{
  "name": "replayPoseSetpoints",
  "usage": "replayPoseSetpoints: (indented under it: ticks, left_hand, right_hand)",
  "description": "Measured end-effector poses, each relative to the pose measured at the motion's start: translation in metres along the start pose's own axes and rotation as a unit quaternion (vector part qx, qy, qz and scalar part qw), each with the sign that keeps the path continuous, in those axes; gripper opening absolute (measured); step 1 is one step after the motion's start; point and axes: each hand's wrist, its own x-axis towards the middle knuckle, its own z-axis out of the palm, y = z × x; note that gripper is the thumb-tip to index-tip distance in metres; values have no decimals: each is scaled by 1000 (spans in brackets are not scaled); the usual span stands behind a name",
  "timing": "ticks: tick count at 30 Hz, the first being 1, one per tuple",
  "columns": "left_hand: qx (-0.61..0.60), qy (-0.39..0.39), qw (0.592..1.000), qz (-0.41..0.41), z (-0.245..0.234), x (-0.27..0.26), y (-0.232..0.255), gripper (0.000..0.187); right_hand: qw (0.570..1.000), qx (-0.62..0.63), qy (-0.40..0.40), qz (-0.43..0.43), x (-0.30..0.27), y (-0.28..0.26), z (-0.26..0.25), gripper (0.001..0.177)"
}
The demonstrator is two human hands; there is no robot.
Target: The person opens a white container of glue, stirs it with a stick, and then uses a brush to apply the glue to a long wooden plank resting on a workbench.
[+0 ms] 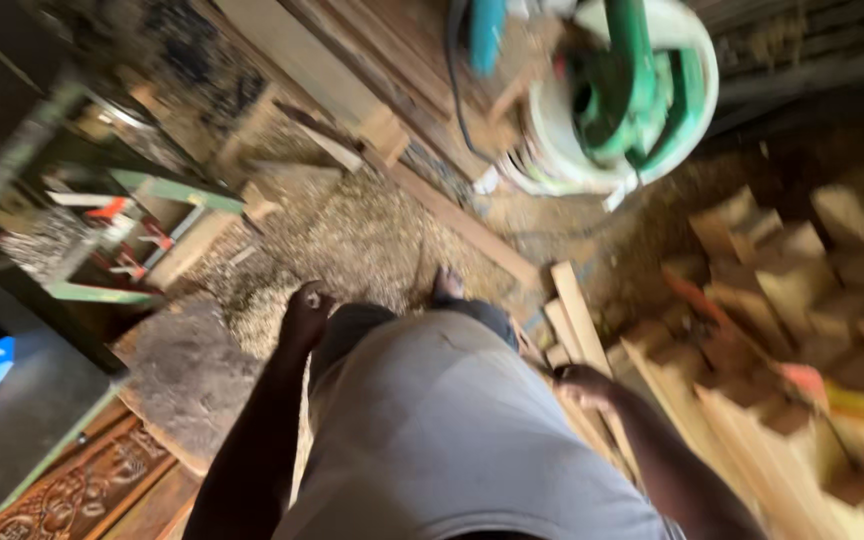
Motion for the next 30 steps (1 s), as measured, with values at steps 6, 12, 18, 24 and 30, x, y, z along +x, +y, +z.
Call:
replayPoseSetpoints:
  ticks: [6, 12, 18, 24, 30]
  left_hand:
    - [150, -155, 976, -7, 7, 36, 52, 52]
    - [262, -181, 890, 327, -11, 86, 59, 46]
    - [33, -161, 986, 36, -47, 167, 54, 62]
    - [43, -143, 988, 40, -74, 216, 21, 62]
    - [67, -164, 984, -17, -67, 237, -14, 61]
  right_hand:
    - [999, 14, -37, -34, 36, -52, -1, 39]
    - [991, 131, 16, 17, 66, -95, 34, 47]
    - [957, 247, 112, -105, 58, -133, 95, 46]
    - [920, 334, 124, -162, 28, -164, 137, 57]
    - [912, 316, 225, -135, 28, -190, 168, 57]
